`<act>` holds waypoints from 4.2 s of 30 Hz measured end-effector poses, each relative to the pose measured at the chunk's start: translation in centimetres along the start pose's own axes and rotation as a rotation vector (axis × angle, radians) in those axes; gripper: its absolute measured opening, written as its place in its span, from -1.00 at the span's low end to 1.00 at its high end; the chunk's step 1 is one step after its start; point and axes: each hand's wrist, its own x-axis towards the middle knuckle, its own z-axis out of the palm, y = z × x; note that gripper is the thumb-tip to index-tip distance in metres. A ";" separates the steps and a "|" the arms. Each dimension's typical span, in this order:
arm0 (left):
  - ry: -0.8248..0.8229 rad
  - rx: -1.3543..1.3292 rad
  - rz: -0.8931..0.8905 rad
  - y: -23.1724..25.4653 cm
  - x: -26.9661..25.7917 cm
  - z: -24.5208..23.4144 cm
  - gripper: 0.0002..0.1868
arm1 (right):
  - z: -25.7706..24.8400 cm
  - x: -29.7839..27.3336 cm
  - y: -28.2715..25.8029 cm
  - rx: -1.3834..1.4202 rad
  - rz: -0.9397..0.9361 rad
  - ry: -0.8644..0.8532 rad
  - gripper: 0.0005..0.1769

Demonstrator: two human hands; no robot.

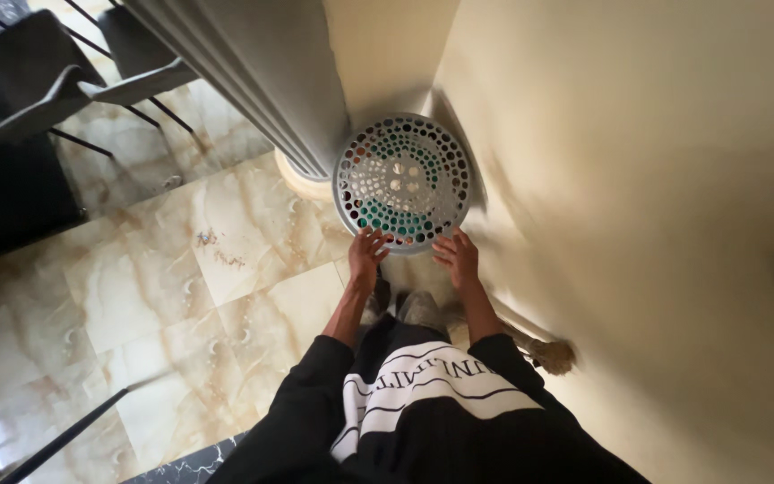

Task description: The person cleans a traditional short broom by repeatedly striking the straw bristles against a wall and a pillar, then places a decorative base in the corner and strikes the broom against it.

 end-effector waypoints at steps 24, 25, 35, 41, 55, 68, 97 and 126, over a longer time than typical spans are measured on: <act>-0.337 0.046 -0.103 -11.3 -23.3 10.1 -0.40 | -15.7 -22.7 2.4 -0.006 -0.132 0.043 -0.19; -0.339 0.047 -0.101 -11.6 -24.0 9.9 -0.40 | -16.1 -23.6 2.5 0.004 -0.149 0.030 -0.20; -0.393 0.133 0.042 -11.3 -31.8 6.5 -0.72 | -15.4 -30.1 5.5 0.056 -0.212 -0.023 -0.23; -0.418 0.127 0.017 -12.8 -36.2 1.9 -0.54 | -15.6 -33.2 10.8 0.118 -0.140 -0.017 -0.24; -0.541 0.122 -0.224 -23.3 -37.8 4.1 -0.36 | -26.3 -37.7 12.6 0.137 -0.176 0.220 -0.30; -0.395 0.252 -0.186 -34.9 -28.4 15.3 -0.21 | -35.1 -28.0 8.2 -0.035 -0.105 0.402 -0.26; -0.076 0.265 0.258 -28.3 -40.9 10.0 -0.49 | -27.7 -34.1 9.9 -0.012 0.125 0.029 -0.62; -0.024 -0.566 0.207 -9.0 -40.3 -16.3 -0.74 | 4.8 -45.3 17.7 -1.089 -0.694 -0.342 -0.54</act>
